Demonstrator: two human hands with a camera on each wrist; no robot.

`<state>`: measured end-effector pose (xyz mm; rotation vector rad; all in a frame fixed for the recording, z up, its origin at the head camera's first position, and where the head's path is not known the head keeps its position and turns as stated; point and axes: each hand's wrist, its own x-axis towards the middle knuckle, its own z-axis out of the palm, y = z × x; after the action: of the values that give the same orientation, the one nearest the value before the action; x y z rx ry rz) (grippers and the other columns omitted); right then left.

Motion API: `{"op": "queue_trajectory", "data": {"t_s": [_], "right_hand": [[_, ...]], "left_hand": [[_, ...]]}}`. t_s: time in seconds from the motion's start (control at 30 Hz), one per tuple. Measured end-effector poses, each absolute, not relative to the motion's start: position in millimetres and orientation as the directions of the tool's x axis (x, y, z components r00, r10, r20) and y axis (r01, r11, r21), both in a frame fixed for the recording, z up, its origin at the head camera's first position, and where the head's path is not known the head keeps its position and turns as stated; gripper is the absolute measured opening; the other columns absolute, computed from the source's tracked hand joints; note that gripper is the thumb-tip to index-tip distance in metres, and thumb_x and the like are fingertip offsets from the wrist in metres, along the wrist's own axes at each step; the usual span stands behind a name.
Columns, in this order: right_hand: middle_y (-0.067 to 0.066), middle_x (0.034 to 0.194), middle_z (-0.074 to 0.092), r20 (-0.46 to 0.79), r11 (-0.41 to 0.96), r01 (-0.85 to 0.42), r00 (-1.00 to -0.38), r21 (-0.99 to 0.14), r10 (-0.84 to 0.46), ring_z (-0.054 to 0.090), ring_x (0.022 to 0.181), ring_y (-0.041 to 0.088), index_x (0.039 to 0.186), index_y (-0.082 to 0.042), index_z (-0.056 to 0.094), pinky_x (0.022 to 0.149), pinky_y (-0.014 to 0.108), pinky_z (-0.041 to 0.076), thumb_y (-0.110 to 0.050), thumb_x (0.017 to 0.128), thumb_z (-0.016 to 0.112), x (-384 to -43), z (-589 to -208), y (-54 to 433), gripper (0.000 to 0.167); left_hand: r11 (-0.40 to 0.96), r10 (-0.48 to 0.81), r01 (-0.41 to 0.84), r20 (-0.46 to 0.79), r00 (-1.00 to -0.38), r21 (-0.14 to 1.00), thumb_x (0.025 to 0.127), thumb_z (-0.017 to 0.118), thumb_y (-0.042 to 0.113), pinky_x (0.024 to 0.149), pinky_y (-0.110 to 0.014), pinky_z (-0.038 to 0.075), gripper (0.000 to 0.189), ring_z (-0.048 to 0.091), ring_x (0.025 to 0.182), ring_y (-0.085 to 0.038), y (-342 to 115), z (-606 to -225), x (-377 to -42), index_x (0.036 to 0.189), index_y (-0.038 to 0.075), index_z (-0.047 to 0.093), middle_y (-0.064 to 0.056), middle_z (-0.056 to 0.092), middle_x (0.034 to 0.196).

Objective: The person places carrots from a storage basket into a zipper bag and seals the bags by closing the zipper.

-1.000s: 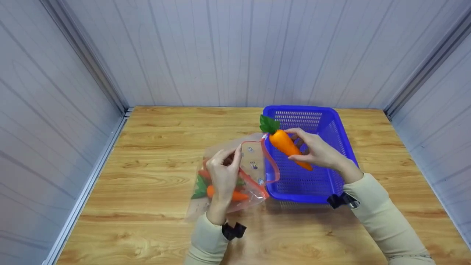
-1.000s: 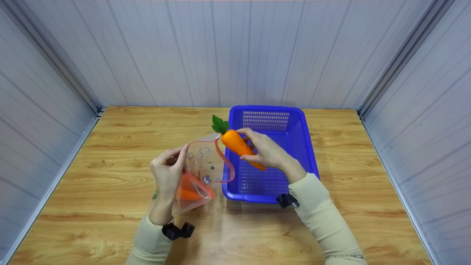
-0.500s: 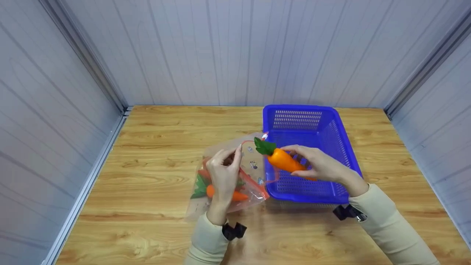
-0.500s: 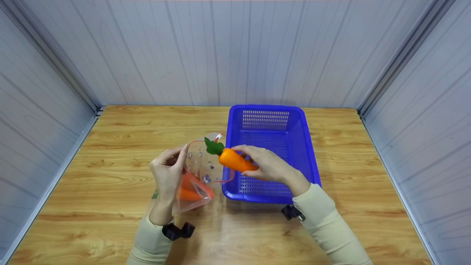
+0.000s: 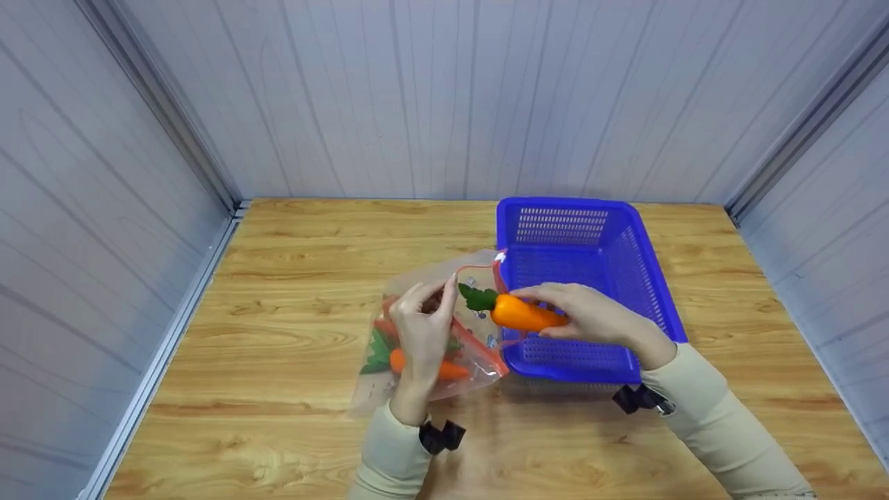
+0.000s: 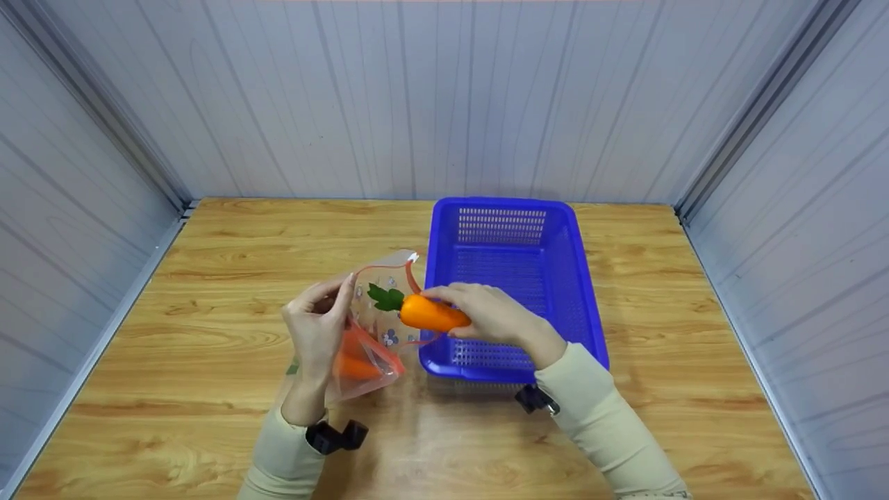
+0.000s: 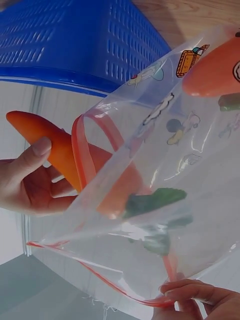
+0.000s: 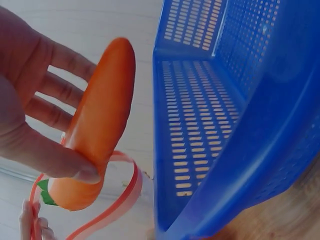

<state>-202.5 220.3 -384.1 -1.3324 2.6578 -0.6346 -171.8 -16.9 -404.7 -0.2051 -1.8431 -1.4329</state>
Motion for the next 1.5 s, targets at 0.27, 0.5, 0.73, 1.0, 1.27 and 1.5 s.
{"op": "queue_trajectory", "data": {"t_s": [0.27,0.5,0.73,1.0,1.27,1.5], "right_hand": [[0.005,0.113,0.056,0.079,0.571,-0.711,-0.651,-0.410,-0.755,0.054,0.094,0.018,0.129,-0.016,0.045,0.081,0.036,0.045,-0.017,0.076,0.070,-203.5,-382.8,202.4,0.058],[0.006,0.107,0.058,0.069,0.599,-0.702,-0.669,-0.385,-0.740,0.055,0.089,0.020,0.124,-0.010,0.049,0.078,0.037,0.046,-0.015,0.074,0.072,-203.5,-382.3,183.9,0.055],[0.008,0.105,0.059,0.054,0.630,-0.689,-0.689,-0.358,-0.723,0.056,0.086,0.021,0.123,-0.009,0.050,0.074,0.036,0.047,-0.014,0.074,0.072,-202.9,-381.4,161.2,0.054],[0.006,0.102,0.060,0.027,0.650,-0.705,-0.683,-0.285,-0.729,0.057,0.086,0.020,0.119,-0.010,0.054,0.074,0.035,0.048,-0.015,0.072,0.073,-201.6,-383.2,138.4,0.051],[0.002,0.089,0.060,0.060,0.632,-0.733,-0.664,-0.251,-0.745,0.056,0.066,0.015,0.115,-0.014,0.056,0.059,0.032,0.048,-0.014,0.074,0.071,-209.9,-392.1,121.1,0.043],[0.005,0.093,0.061,0.127,0.558,-0.746,-0.633,-0.365,-0.764,0.057,0.072,0.017,0.107,-0.008,0.060,0.062,0.028,0.048,-0.011,0.079,0.065,-216.0,-401.6,117.6,0.028]], "left_hand": [[0.346,-0.315,0.588,0.681,-0.661,0.731,0.077,0.067,0.004,0.043,-0.020,0.039,0.008,0.046,0.046,-0.011,-16.0,-407.0,-173.9,0.070,0.001,0.070,-0.003,0.056,0.056],[0.333,-0.312,0.591,0.677,-0.667,0.735,0.080,0.065,0.010,0.043,-0.019,0.040,0.012,0.047,0.046,-0.010,-15.4,-405.8,-172.9,0.072,0.005,0.071,0.000,0.056,0.057],[0.341,-0.305,0.584,0.674,-0.672,0.737,0.081,0.065,0.014,0.042,-0.020,0.039,0.014,0.046,0.046,-0.009,-14.9,-405.1,-172.4,0.072,0.005,0.071,0.001,0.055,0.056],[0.344,-0.302,0.564,0.657,-0.691,0.751,0.082,0.064,0.015,0.043,-0.020,0.041,0.017,0.047,0.047,-0.009,-15.1,-406.0,-172.1,0.074,0.002,0.071,0.000,0.057,0.058],[0.365,-0.320,0.575,0.679,-0.661,0.732,0.078,0.067,0.010,0.043,-0.019,0.040,0.012,0.048,0.047,-0.010,-14.2,-405.8,-172.3,0.071,0.000,0.070,-0.002,0.058,0.057],[0.355,-0.324,0.581,0.680,-0.658,0.732,0.079,0.067,0.008,0.042,-0.019,0.039,0.013,0.048,0.045,-0.010,-13.6,-404.6,-172.3,0.069,0.000,0.070,-0.002,0.057,0.056]]}}
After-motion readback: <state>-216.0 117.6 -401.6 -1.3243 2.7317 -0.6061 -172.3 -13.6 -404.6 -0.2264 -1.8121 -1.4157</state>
